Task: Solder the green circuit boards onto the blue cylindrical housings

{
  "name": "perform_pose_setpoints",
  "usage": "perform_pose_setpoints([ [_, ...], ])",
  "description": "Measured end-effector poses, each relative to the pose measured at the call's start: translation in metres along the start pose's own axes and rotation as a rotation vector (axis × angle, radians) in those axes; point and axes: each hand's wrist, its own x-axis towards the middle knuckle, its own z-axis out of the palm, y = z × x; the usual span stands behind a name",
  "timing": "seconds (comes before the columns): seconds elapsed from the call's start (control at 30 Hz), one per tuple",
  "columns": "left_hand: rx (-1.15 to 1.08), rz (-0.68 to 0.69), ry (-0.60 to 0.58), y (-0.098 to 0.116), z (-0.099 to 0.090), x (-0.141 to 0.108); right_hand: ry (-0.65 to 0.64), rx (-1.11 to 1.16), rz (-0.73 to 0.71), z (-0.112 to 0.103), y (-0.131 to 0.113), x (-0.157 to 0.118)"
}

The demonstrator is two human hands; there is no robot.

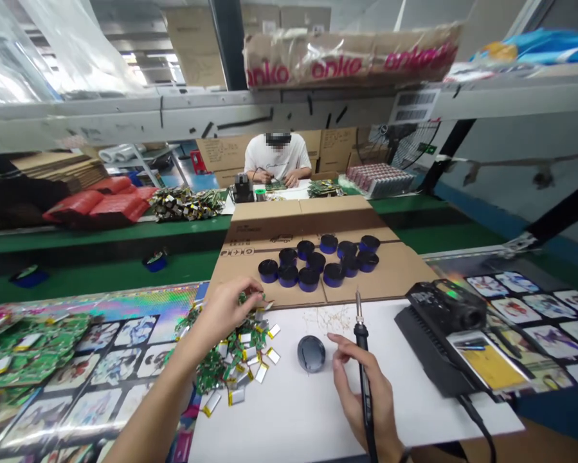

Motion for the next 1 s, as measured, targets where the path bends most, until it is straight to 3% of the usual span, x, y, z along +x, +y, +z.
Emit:
perform_pose_setpoints([
  [0.2, -0.736, -0.223, 0.003, 0.010, 0.034, -0.007, -0.049, 0.005, -0.061, 0.025, -0.007, 0.007],
  [0.4, -1.101, -0.242, -0.198, 0.019, 0.080, -0.018, -0.095, 0.110, -0.211, 0.047, -0.018, 0.023],
  [0.47, -1.154, -0.254, -0.191, 0.021, 0.089, -0.022, -0.073, 0.133, -0.213, 0.046, -0.017, 0.027],
  [0.57, -1.197, -0.276, -0.176, 0.025, 0.094, -0.025, -0.095, 0.115, -0.202, 0.040, -0.014, 0.030],
  [0.7, -1.177, -0.258, -0.216, 0.032, 0.086, -0.027, -0.192, 0.081, -0.183, 0.030, -0.016, 0.032],
  [0.9, -0.848, -0.122, -0.249, 0.026, 0.070, -0.027, -0.175, 0.175, -0.011, 0.003, -0.006, 0.034],
  [1.0, -0.577, 0.037, -0.361, 0.022, 0.067, -0.031, -0.139, 0.156, 0.068, -0.016, 0.005, 0.031],
])
